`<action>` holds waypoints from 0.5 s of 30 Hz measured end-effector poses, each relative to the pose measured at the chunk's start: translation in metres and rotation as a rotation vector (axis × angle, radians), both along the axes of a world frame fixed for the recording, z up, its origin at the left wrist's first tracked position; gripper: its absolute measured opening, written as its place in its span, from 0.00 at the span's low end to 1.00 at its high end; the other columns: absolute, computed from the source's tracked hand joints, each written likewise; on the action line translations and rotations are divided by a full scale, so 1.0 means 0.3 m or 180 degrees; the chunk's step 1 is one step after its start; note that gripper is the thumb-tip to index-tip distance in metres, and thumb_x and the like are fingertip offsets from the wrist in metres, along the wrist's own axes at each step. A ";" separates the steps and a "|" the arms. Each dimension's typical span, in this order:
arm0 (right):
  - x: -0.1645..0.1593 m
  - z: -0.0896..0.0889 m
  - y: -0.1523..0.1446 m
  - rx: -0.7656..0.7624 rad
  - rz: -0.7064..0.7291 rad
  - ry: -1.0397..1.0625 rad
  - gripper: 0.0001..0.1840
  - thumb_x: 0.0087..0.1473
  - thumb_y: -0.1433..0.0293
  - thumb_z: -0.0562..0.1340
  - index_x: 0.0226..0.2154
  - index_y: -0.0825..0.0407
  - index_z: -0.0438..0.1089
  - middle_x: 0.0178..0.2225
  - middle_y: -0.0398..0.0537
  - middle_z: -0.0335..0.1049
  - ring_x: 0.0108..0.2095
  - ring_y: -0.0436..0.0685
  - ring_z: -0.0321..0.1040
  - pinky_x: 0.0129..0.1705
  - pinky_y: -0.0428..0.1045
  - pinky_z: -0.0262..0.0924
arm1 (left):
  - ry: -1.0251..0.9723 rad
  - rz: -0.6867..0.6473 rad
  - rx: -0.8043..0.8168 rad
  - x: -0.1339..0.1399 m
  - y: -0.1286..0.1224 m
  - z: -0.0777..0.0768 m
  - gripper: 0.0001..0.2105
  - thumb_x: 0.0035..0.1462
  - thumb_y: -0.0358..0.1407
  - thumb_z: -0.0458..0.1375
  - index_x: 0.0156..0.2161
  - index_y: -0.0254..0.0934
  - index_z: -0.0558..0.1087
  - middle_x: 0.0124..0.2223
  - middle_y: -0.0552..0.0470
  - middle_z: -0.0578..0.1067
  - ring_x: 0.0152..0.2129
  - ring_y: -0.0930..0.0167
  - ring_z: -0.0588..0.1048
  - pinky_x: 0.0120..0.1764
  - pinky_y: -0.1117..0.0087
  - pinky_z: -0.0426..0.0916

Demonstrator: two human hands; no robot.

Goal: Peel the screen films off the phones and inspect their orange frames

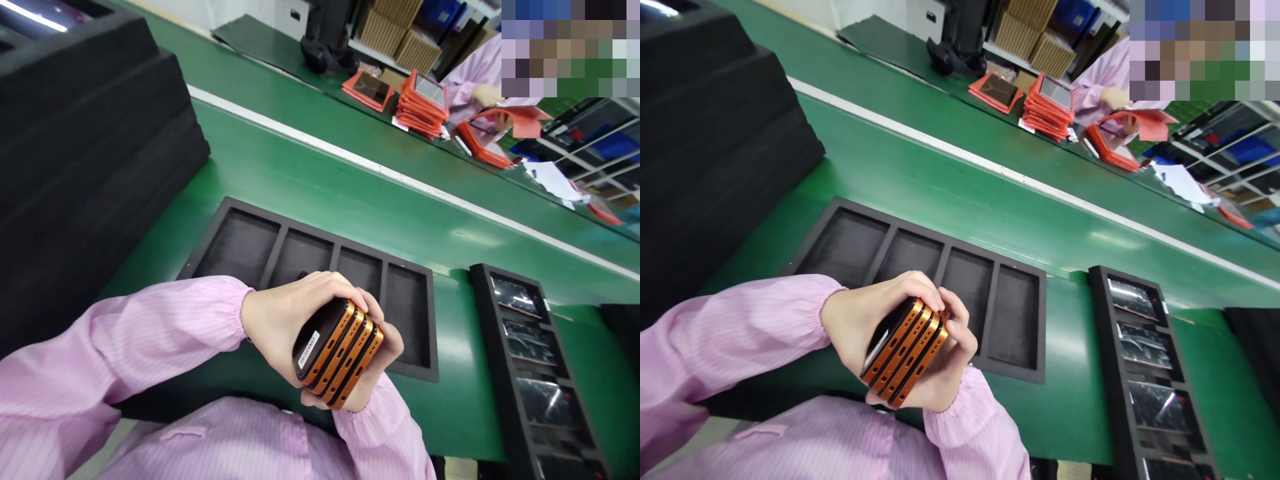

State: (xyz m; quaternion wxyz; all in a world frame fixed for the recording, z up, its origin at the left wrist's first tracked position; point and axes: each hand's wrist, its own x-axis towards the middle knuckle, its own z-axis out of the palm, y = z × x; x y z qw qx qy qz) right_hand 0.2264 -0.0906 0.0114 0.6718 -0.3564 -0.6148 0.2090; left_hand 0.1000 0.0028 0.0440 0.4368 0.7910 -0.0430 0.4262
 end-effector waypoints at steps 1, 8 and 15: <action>-0.004 0.002 0.002 -0.0005 -0.0008 -0.0035 0.44 0.46 0.48 0.69 0.59 0.39 0.50 0.55 0.51 0.53 0.58 0.67 0.59 0.50 0.61 0.67 | -0.0016 -0.0011 0.0015 -0.001 -0.001 0.002 0.44 0.35 0.49 0.72 0.55 0.37 0.58 0.49 0.41 0.71 0.43 0.62 0.74 0.48 0.61 0.70; -0.021 0.007 0.004 0.0051 0.0012 0.0248 0.44 0.45 0.50 0.71 0.58 0.41 0.53 0.55 0.51 0.52 0.55 0.62 0.60 0.51 0.57 0.66 | 0.0127 -0.0003 0.0025 -0.007 -0.006 -0.003 0.43 0.36 0.46 0.71 0.57 0.40 0.55 0.51 0.41 0.71 0.45 0.60 0.74 0.49 0.57 0.69; 0.009 -0.036 -0.005 -0.0198 0.0057 0.0026 0.55 0.33 0.45 0.74 0.58 0.36 0.47 0.58 0.50 0.48 0.58 0.67 0.56 0.57 0.64 0.60 | 0.0171 0.0025 0.0053 -0.011 0.000 -0.006 0.44 0.36 0.50 0.70 0.57 0.39 0.56 0.50 0.41 0.70 0.44 0.60 0.74 0.48 0.57 0.71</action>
